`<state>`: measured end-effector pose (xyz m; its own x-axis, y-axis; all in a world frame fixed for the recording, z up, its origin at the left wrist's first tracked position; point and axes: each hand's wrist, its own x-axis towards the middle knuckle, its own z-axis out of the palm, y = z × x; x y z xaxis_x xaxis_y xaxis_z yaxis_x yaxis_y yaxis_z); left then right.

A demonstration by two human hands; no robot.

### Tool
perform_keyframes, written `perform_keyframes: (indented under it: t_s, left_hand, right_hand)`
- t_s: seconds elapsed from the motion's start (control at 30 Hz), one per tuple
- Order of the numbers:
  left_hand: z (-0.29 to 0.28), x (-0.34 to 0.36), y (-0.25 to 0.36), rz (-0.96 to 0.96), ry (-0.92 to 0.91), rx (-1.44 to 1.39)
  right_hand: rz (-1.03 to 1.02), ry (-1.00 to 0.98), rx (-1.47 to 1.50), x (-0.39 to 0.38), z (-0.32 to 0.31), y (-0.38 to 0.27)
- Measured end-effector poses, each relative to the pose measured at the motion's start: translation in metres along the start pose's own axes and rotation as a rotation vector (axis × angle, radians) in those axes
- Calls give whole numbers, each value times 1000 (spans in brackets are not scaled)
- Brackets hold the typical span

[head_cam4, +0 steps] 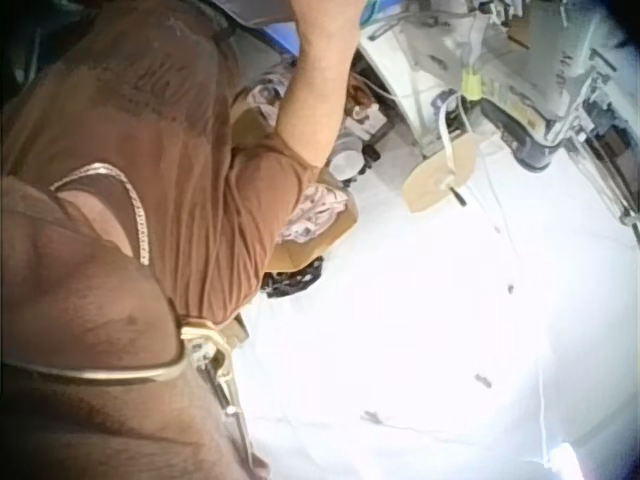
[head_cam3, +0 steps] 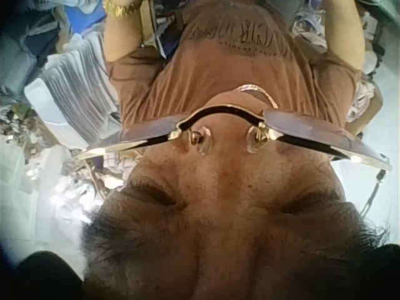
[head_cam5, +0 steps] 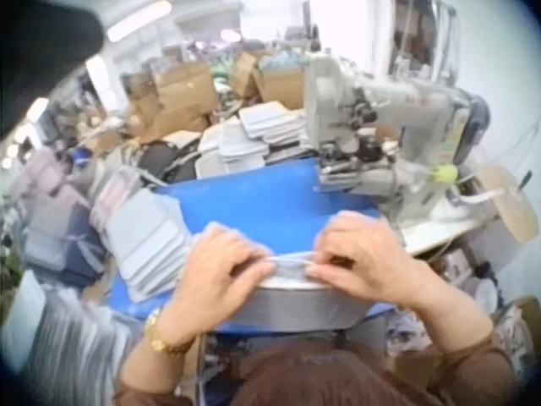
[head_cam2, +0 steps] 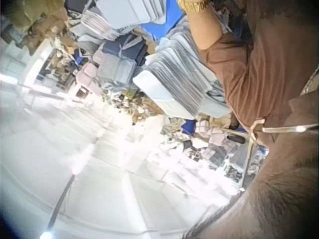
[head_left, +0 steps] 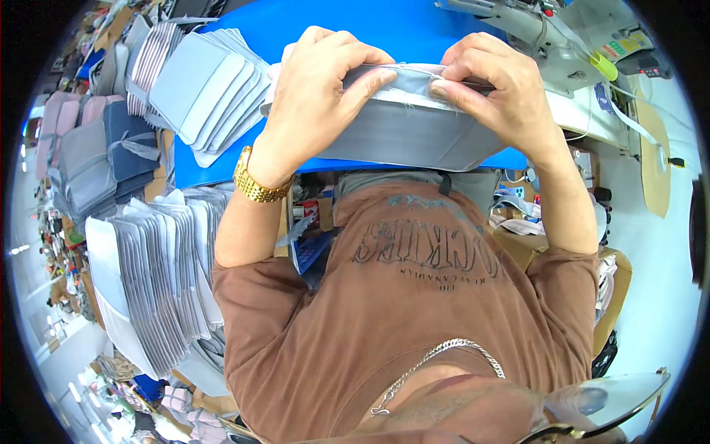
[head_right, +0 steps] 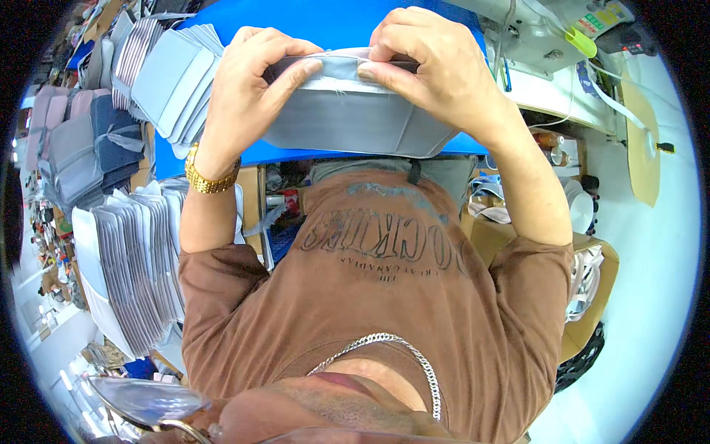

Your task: Sewing the edges of leather-like material pieces to assemble small bags using an industrial sewing machine.

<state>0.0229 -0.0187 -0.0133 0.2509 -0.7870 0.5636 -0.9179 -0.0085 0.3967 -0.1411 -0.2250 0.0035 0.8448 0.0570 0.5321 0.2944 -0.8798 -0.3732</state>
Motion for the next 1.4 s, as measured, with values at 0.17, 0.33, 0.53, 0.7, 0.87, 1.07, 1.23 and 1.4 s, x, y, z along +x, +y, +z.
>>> perform_keyframes:
  t_s: [0.17,0.33,0.53,0.7,0.87,1.07,1.23,1.4]
  left_hand:
    - [5,19,-4,33,-43,-33]
    - [-9,44,-3,80,-151,-36]
    - [-12,85,-13,191,-305,-31]
    - [20,118,-43,262,-436,-38]
    - [55,145,-73,229,-500,-23]
    - [91,167,-98,191,-479,-106]
    - [100,191,-115,64,-517,-175]
    - [108,200,-125,-335,-521,-395]
  right_hand:
    - [108,-19,91,-1,-2,12]
    - [186,-57,140,6,-14,13]
    - [399,-52,377,11,-9,28]
    - [507,3,563,-1,16,61]
    - [703,85,732,-8,30,96]
    - [770,161,786,-6,40,129]
    - [808,223,882,2,44,151]
    - [843,238,928,5,39,163]
